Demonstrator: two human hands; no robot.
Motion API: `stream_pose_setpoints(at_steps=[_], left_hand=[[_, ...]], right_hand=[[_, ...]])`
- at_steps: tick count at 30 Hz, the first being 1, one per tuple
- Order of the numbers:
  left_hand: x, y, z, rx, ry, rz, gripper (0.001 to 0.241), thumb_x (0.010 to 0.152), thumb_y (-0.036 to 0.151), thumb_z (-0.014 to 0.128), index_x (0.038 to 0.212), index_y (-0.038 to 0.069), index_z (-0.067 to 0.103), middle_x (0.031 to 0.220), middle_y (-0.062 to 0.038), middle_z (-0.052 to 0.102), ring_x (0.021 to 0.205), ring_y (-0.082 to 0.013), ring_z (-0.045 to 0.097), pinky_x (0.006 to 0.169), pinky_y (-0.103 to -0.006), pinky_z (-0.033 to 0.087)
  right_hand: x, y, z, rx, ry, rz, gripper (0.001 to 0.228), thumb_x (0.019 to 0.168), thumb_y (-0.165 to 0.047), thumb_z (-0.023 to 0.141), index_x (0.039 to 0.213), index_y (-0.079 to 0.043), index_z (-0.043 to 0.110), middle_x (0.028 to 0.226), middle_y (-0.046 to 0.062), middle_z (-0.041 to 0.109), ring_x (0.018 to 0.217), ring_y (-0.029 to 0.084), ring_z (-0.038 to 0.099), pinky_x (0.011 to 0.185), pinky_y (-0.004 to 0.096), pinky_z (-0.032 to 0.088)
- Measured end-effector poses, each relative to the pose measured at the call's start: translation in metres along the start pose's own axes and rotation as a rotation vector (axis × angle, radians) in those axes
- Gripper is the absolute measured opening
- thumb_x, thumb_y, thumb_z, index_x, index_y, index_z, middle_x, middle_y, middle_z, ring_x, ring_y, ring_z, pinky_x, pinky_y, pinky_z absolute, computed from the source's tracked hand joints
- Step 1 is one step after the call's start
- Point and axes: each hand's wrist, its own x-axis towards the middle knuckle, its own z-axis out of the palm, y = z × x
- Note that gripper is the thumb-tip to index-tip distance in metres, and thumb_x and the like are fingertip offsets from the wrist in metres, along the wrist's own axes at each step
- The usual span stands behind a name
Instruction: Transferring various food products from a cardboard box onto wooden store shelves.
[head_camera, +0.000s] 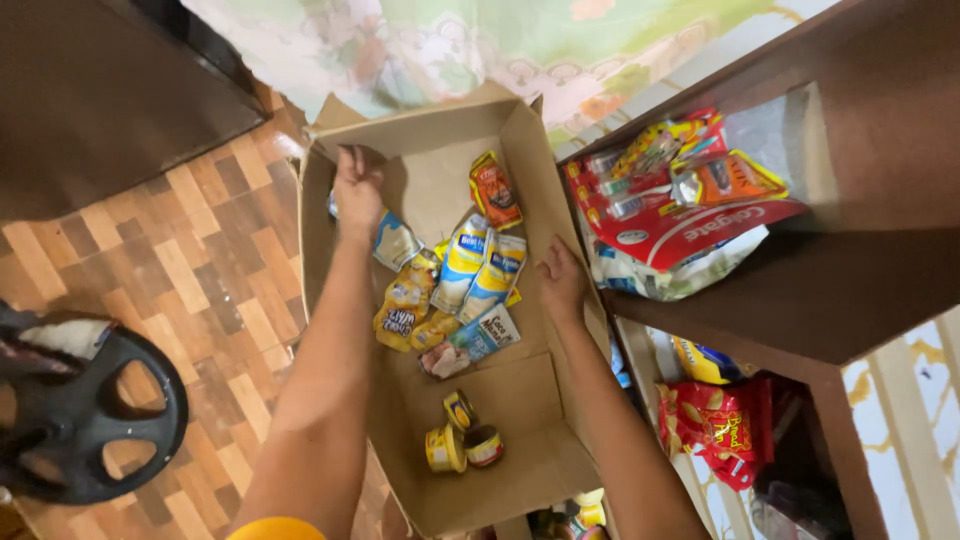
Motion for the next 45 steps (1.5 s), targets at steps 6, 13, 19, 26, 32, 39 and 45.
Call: stream_pose_setpoints(at_steps=[6,13,19,26,32,39,45], left_hand=[[-0.169,-0.004,0.054,0.696,0.232,0.031,0.088,0.094,-0.001,0.060,0.167,0.012,0.012,0.128,-0.024,0.067,0.108,-0.0343,0.069,0.089,-0.0424,0.056],[-0.272,0.002,0.085,0.797,0.091,-0.156,0.048,0.081,-0.001,0.064,0.129,0.000,0.057,0.122,-0.021,0.067,0.115,-0.0388,0.063,0.102,-0.0449,0.048],[-0.252,0.040,0.110,1.021,0.110,-0.235,0.038,0.089,0.026,0.073,0.121,0.008,0.064,0.113,-0.013,0.066,0.111,-0.0349,0.059,0.091,-0.0506,0.045],[-0.240,0.016,0.122,0.963,0.209,-0.226,0.042,0.092,0.034,0.072,0.120,0.005,0.061,0.108,-0.015,0.066,0.104,-0.0352,0.060,0.092,-0.0500,0.046],[-0.240,0.001,0.110,0.840,0.303,-0.179,0.042,0.097,0.033,0.068,0.124,0.002,0.058,0.110,-0.020,0.065,0.103,-0.0374,0.062,0.091,-0.0486,0.049],[-0.208,-0.051,0.086,0.564,0.570,-0.256,0.041,0.103,0.036,0.058,0.119,-0.002,0.058,0.104,-0.020,0.067,0.091,-0.0337,0.065,0.088,-0.0427,0.052],[-0.220,-0.048,0.094,0.627,0.550,-0.248,0.035,0.104,0.035,0.055,0.117,0.003,0.065,0.107,-0.020,0.068,0.097,-0.0339,0.065,0.090,-0.0435,0.050]], right_hand=[[-0.065,0.010,0.051,-0.487,0.240,-0.167,0.082,0.082,0.001,0.078,0.152,0.002,0.035,0.153,0.027,0.045,0.142,0.042,0.042,0.116,0.048,0.032],[-0.110,0.047,0.069,-0.223,0.184,0.269,0.047,0.099,-0.025,0.066,0.140,-0.004,0.056,0.130,0.014,0.068,0.118,0.027,0.066,0.099,0.039,0.051],[-0.091,0.014,0.081,-0.371,0.183,0.486,0.045,0.096,-0.031,0.063,0.135,-0.010,0.058,0.107,0.013,0.073,0.101,0.029,0.070,0.089,0.041,0.054],[-0.074,-0.035,0.098,-0.526,0.169,0.361,0.032,0.103,-0.040,0.058,0.115,-0.012,0.068,0.108,0.011,0.074,0.103,0.030,0.067,0.091,0.045,0.050],[-0.049,-0.064,0.126,-0.058,-0.059,0.072,0.035,0.102,-0.031,0.059,0.130,-0.011,0.056,0.118,0.010,0.067,0.109,0.021,0.066,0.093,0.035,0.053],[-0.025,-0.012,0.113,0.036,0.292,0.220,0.040,0.102,-0.023,0.059,0.139,-0.009,0.053,0.124,0.011,0.063,0.112,0.021,0.061,0.096,0.036,0.051],[-0.060,0.026,0.098,-0.429,0.298,-0.041,0.030,0.111,-0.033,0.052,0.115,-0.006,0.066,0.111,0.016,0.068,0.106,0.035,0.063,0.095,0.046,0.049]])
